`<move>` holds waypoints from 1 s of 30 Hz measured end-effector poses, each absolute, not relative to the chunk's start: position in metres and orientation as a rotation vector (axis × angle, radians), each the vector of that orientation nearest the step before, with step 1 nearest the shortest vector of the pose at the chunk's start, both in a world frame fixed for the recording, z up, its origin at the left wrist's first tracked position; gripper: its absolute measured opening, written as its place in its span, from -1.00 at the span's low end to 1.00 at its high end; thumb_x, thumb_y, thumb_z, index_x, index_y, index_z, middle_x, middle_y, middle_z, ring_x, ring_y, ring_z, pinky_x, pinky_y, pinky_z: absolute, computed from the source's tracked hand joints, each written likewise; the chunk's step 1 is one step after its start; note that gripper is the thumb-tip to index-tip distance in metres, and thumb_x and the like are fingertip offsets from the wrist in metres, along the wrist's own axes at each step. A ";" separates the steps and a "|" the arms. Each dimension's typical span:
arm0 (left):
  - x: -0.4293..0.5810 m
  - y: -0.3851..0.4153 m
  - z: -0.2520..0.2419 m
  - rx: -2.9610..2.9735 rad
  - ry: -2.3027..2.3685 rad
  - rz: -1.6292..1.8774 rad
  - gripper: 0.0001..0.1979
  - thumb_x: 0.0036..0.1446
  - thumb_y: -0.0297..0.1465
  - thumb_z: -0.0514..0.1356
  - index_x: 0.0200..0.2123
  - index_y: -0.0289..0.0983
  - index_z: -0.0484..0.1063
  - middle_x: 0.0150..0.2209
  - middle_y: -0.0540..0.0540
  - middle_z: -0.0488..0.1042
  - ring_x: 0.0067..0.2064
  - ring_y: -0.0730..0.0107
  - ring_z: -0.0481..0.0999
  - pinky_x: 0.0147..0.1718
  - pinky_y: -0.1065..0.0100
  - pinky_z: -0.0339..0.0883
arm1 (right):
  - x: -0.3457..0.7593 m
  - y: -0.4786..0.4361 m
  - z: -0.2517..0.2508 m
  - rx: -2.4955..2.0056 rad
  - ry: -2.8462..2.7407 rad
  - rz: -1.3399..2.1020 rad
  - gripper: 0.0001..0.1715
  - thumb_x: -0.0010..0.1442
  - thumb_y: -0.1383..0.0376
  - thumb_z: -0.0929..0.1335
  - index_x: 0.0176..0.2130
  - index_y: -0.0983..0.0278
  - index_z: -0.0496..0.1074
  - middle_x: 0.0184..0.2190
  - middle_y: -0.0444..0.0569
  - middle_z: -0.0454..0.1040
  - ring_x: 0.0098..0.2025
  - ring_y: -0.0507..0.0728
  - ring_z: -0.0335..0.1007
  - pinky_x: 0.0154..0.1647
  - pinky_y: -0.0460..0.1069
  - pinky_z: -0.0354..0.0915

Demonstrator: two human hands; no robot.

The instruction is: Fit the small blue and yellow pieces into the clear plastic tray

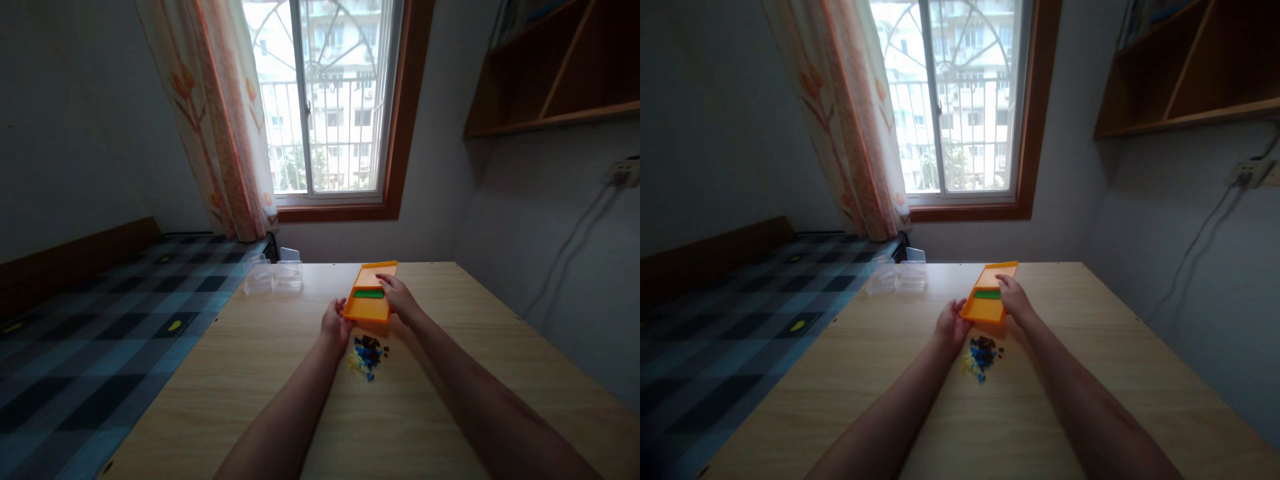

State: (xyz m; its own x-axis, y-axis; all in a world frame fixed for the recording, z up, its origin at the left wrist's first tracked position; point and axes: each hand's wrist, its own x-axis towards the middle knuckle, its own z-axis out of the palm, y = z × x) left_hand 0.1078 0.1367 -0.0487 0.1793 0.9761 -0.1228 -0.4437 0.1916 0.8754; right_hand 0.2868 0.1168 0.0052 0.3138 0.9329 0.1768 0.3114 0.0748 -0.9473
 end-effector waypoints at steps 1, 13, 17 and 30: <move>0.111 0.139 -0.049 0.745 0.828 1.199 -0.64 0.39 -0.21 0.22 0.11 -0.31 0.42 0.04 -0.18 0.49 -0.04 0.22 0.56 -0.08 0.11 0.54 | 0.281 0.119 0.011 -1.493 -1.246 0.679 -0.47 0.31 0.21 0.22 0.16 0.33 0.48 0.11 0.13 0.54 0.01 0.19 0.52 0.02 0.04 0.45; 0.116 0.144 -0.058 0.750 1.034 1.544 -0.66 0.39 -0.22 0.22 0.10 -0.29 0.44 0.08 -0.19 0.48 0.02 0.19 0.54 0.00 0.06 0.50 | 0.236 0.124 0.059 -1.720 -1.552 0.430 -0.52 0.39 0.36 0.19 0.19 0.34 0.48 0.16 0.13 0.52 0.20 0.17 0.44 0.21 -0.04 0.28; 0.110 0.143 -0.056 0.945 1.115 1.584 -0.68 0.39 -0.22 0.21 0.09 -0.28 0.45 0.09 -0.19 0.48 0.04 0.19 0.53 0.03 0.06 0.49 | 0.230 0.124 0.065 -1.752 -1.609 0.378 -0.50 0.40 0.36 0.19 0.23 0.31 0.44 0.16 0.11 0.52 0.20 0.16 0.44 0.19 -0.05 0.30; 0.073 0.122 -0.046 1.660 1.193 1.249 -0.54 0.38 -0.10 0.16 0.17 -0.29 0.43 0.17 -0.27 0.47 0.16 0.05 0.49 0.17 -0.01 0.38 | 0.222 0.108 0.056 -1.804 -1.740 0.294 -0.48 0.39 0.38 0.20 0.26 0.33 0.39 0.13 0.15 0.55 0.17 0.20 0.48 0.16 -0.03 0.32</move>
